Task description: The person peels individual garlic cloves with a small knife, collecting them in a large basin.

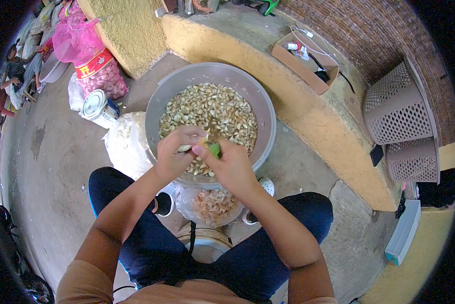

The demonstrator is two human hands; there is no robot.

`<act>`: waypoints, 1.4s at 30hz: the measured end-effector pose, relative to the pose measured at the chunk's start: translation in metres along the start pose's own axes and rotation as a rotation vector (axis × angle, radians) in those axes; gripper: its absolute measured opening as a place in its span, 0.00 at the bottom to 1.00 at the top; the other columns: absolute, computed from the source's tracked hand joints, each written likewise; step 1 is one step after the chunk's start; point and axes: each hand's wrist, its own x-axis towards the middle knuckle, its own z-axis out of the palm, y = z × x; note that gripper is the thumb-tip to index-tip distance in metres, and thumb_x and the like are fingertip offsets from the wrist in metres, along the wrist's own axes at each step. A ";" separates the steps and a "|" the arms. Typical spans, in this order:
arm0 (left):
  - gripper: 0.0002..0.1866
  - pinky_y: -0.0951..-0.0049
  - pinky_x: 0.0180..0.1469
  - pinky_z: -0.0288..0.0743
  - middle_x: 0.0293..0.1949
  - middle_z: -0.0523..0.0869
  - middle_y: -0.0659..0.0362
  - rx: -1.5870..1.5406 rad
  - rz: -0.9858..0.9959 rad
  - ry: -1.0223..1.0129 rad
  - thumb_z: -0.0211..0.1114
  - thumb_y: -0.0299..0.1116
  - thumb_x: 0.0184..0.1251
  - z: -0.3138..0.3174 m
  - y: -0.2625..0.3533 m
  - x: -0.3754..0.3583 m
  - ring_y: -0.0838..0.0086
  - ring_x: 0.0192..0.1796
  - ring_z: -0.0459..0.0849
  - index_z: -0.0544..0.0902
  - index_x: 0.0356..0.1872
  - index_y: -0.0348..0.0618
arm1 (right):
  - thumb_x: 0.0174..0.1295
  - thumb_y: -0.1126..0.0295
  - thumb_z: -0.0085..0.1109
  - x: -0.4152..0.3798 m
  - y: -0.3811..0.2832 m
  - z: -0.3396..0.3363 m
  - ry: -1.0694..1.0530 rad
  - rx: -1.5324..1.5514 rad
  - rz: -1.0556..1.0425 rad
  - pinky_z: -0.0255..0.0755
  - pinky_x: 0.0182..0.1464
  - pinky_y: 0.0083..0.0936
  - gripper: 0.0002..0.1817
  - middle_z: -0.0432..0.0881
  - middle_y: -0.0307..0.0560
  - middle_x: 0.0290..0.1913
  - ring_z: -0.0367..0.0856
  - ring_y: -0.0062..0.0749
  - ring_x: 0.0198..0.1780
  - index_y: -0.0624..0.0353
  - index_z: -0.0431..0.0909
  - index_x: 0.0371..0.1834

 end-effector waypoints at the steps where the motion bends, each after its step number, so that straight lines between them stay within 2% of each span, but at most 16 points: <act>1: 0.16 0.73 0.39 0.75 0.37 0.81 0.53 0.003 0.003 0.007 0.66 0.18 0.43 0.000 0.000 0.000 0.65 0.39 0.82 0.72 0.33 0.43 | 0.53 0.52 0.58 0.000 0.002 0.000 0.002 -0.016 -0.013 0.64 0.22 0.26 0.23 0.71 0.49 0.14 0.69 0.29 0.17 0.67 0.72 0.25; 4: 0.16 0.72 0.40 0.76 0.38 0.81 0.52 -0.012 0.003 -0.044 0.66 0.18 0.43 -0.002 -0.001 0.000 0.64 0.39 0.82 0.73 0.34 0.43 | 0.53 0.52 0.58 0.002 0.007 -0.002 -0.008 -0.071 -0.045 0.65 0.22 0.28 0.24 0.71 0.52 0.14 0.71 0.34 0.17 0.67 0.72 0.26; 7: 0.15 0.74 0.39 0.76 0.40 0.80 0.57 -0.062 0.001 -0.149 0.66 0.20 0.41 -0.005 -0.006 -0.001 0.65 0.39 0.81 0.74 0.33 0.43 | 0.54 0.51 0.57 0.002 0.001 -0.007 -0.039 -0.169 -0.080 0.66 0.24 0.32 0.24 0.73 0.56 0.16 0.75 0.42 0.20 0.67 0.72 0.26; 10: 0.15 0.74 0.39 0.76 0.40 0.80 0.56 -0.034 0.031 -0.264 0.66 0.22 0.43 -0.010 -0.008 -0.001 0.65 0.40 0.81 0.74 0.34 0.43 | 0.54 0.50 0.55 0.002 0.000 -0.011 -0.060 -0.286 -0.127 0.68 0.26 0.36 0.25 0.74 0.59 0.18 0.76 0.49 0.22 0.67 0.72 0.26; 12: 0.15 0.72 0.40 0.76 0.39 0.81 0.54 -0.018 -0.024 -0.254 0.66 0.20 0.42 -0.010 -0.004 0.000 0.63 0.41 0.81 0.74 0.34 0.42 | 0.54 0.49 0.54 0.002 0.000 -0.012 -0.062 -0.309 -0.125 0.68 0.26 0.38 0.25 0.74 0.60 0.19 0.76 0.52 0.24 0.67 0.72 0.26; 19: 0.16 0.72 0.41 0.75 0.38 0.81 0.54 0.023 -0.131 -0.163 0.67 0.19 0.41 -0.004 -0.002 -0.002 0.64 0.40 0.81 0.75 0.34 0.42 | 0.53 0.50 0.55 0.003 0.003 -0.004 0.051 -0.341 -0.092 0.67 0.25 0.38 0.24 0.74 0.57 0.18 0.76 0.50 0.22 0.65 0.72 0.24; 22: 0.18 0.72 0.40 0.75 0.38 0.81 0.55 0.068 -0.293 -0.243 0.65 0.19 0.41 -0.007 0.005 0.001 0.64 0.38 0.81 0.77 0.38 0.44 | 0.53 0.51 0.56 0.004 0.007 -0.004 0.091 -0.397 -0.173 0.68 0.25 0.37 0.22 0.75 0.55 0.18 0.76 0.49 0.21 0.63 0.73 0.24; 25: 0.21 0.72 0.40 0.74 0.38 0.81 0.54 -0.002 -0.262 -0.238 0.64 0.19 0.42 -0.005 0.006 0.003 0.65 0.37 0.81 0.78 0.42 0.45 | 0.53 0.51 0.56 0.005 0.010 -0.006 0.112 -0.451 -0.290 0.69 0.25 0.37 0.21 0.75 0.54 0.18 0.76 0.48 0.21 0.63 0.73 0.25; 27: 0.22 0.72 0.40 0.74 0.36 0.81 0.55 -0.013 -0.322 -0.244 0.65 0.22 0.42 -0.006 0.005 0.005 0.64 0.38 0.80 0.78 0.44 0.48 | 0.52 0.51 0.56 0.006 0.012 -0.007 0.098 -0.516 -0.363 0.69 0.25 0.37 0.21 0.75 0.54 0.18 0.76 0.48 0.21 0.63 0.73 0.25; 30: 0.21 0.74 0.36 0.74 0.35 0.81 0.56 -0.069 -0.304 -0.233 0.66 0.24 0.43 -0.005 -0.003 0.005 0.67 0.35 0.80 0.78 0.44 0.48 | 0.52 0.50 0.56 0.007 0.014 -0.007 0.116 -0.469 -0.393 0.69 0.24 0.36 0.22 0.75 0.54 0.17 0.76 0.48 0.20 0.63 0.73 0.24; 31: 0.21 0.75 0.35 0.74 0.35 0.81 0.57 -0.093 -0.279 -0.227 0.66 0.24 0.44 -0.005 -0.005 0.005 0.69 0.33 0.80 0.78 0.44 0.48 | 0.52 0.50 0.57 0.008 0.014 -0.008 0.090 -0.427 -0.310 0.68 0.24 0.35 0.23 0.74 0.54 0.17 0.76 0.47 0.20 0.64 0.73 0.24; 33: 0.20 0.80 0.28 0.73 0.34 0.81 0.60 -0.389 -0.650 -0.273 0.66 0.21 0.45 -0.005 -0.001 0.005 0.76 0.32 0.79 0.78 0.43 0.46 | 0.52 0.50 0.57 0.010 0.016 -0.013 0.037 -0.342 -0.145 0.67 0.24 0.34 0.23 0.74 0.55 0.16 0.75 0.47 0.20 0.65 0.73 0.24; 34: 0.19 0.82 0.25 0.72 0.33 0.80 0.61 -0.539 -0.834 -0.293 0.66 0.20 0.46 -0.006 0.001 0.007 0.80 0.31 0.79 0.77 0.43 0.45 | 0.52 0.50 0.57 0.010 0.016 -0.013 0.031 -0.332 -0.146 0.67 0.23 0.34 0.23 0.73 0.55 0.16 0.75 0.46 0.19 0.65 0.73 0.25; 37: 0.19 0.88 0.15 0.65 0.31 0.78 0.63 -0.589 -1.016 -0.375 0.66 0.21 0.48 -0.013 0.004 0.013 0.86 0.24 0.75 0.75 0.43 0.47 | 0.53 0.51 0.57 0.011 0.015 -0.014 0.004 -0.288 -0.152 0.65 0.23 0.32 0.24 0.72 0.55 0.15 0.74 0.44 0.19 0.67 0.74 0.26; 40: 0.19 0.90 0.12 0.59 0.32 0.77 0.62 -0.849 -1.082 -0.234 0.65 0.24 0.50 -0.011 -0.003 0.008 0.88 0.19 0.69 0.72 0.44 0.48 | 0.53 0.52 0.57 0.010 0.009 -0.013 -0.043 -0.216 -0.160 0.65 0.23 0.31 0.23 0.71 0.55 0.15 0.73 0.43 0.18 0.67 0.74 0.27; 42: 0.17 0.90 0.12 0.58 0.30 0.77 0.61 -1.084 -1.043 -0.096 0.63 0.24 0.53 -0.009 -0.012 0.001 0.88 0.17 0.68 0.71 0.44 0.47 | 0.53 0.53 0.57 0.010 0.010 -0.012 -0.067 -0.173 -0.163 0.64 0.22 0.30 0.23 0.71 0.55 0.14 0.72 0.42 0.17 0.67 0.74 0.27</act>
